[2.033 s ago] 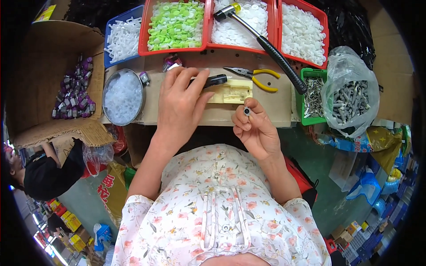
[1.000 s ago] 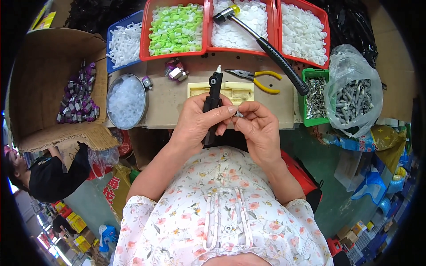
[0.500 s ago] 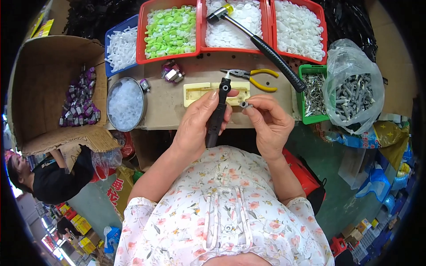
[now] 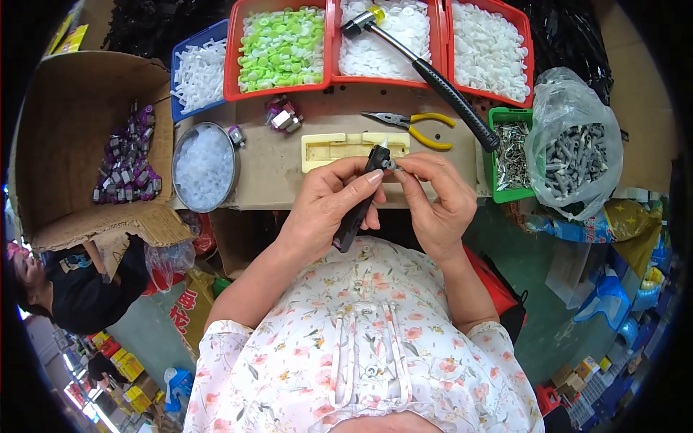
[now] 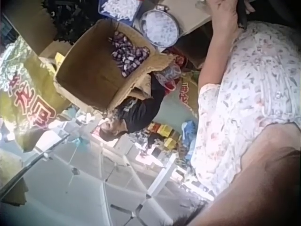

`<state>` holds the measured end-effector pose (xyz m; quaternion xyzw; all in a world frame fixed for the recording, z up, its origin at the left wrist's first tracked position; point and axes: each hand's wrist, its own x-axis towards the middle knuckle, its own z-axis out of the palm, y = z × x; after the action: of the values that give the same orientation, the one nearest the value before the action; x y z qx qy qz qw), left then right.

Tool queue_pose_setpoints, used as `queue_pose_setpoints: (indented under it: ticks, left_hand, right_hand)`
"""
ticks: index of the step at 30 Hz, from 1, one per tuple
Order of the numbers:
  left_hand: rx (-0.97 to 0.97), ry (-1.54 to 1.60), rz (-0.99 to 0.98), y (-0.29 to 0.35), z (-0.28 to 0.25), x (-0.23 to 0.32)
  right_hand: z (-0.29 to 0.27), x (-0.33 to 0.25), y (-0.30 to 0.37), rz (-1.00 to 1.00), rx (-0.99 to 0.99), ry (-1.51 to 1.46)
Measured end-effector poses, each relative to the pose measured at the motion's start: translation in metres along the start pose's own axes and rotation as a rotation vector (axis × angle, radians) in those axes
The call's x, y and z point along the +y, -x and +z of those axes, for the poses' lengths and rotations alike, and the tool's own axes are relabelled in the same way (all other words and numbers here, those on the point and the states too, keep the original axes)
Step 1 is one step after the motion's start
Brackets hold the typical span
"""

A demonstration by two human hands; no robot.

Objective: Assembling small components using a mold, a rubber mallet, and pliers at a factory workbench.

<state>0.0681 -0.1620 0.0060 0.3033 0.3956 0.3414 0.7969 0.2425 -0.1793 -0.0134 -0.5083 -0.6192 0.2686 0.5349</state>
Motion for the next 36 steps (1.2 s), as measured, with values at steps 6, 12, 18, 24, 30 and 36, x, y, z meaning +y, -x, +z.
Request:
queue_pose_setpoints:
  ticks: [6,12,18,24,30,36]
  left_hand:
    - [0.062,-0.103,0.046,0.002,0.002,-0.003]
    - [0.122,-0.336,0.171,0.005,0.005,-0.012]
    - [0.070,-0.356,0.128,0.010,0.010,-0.015]
    - [0.048,-0.292,0.047,0.009,0.008,-0.016]
    - [0.036,0.142,-0.120,0.009,-0.009,-0.013]
    - [-0.036,0.375,-0.125,0.009,-0.029,-0.004]
  right_hand:
    - [0.001,-0.004,0.001,-0.159,-0.007,0.242]
    - [0.001,-0.005,0.002,-0.192,-0.029,0.302]
    - [-0.005,-0.010,0.004,-0.184,-0.103,0.267]
    - [-0.011,-0.004,0.001,-0.106,-0.207,0.163]
    - [-0.024,0.001,-0.025,0.002,-0.325,0.134]
    - [-0.030,0.030,-0.040,-0.215,-0.366,0.887]
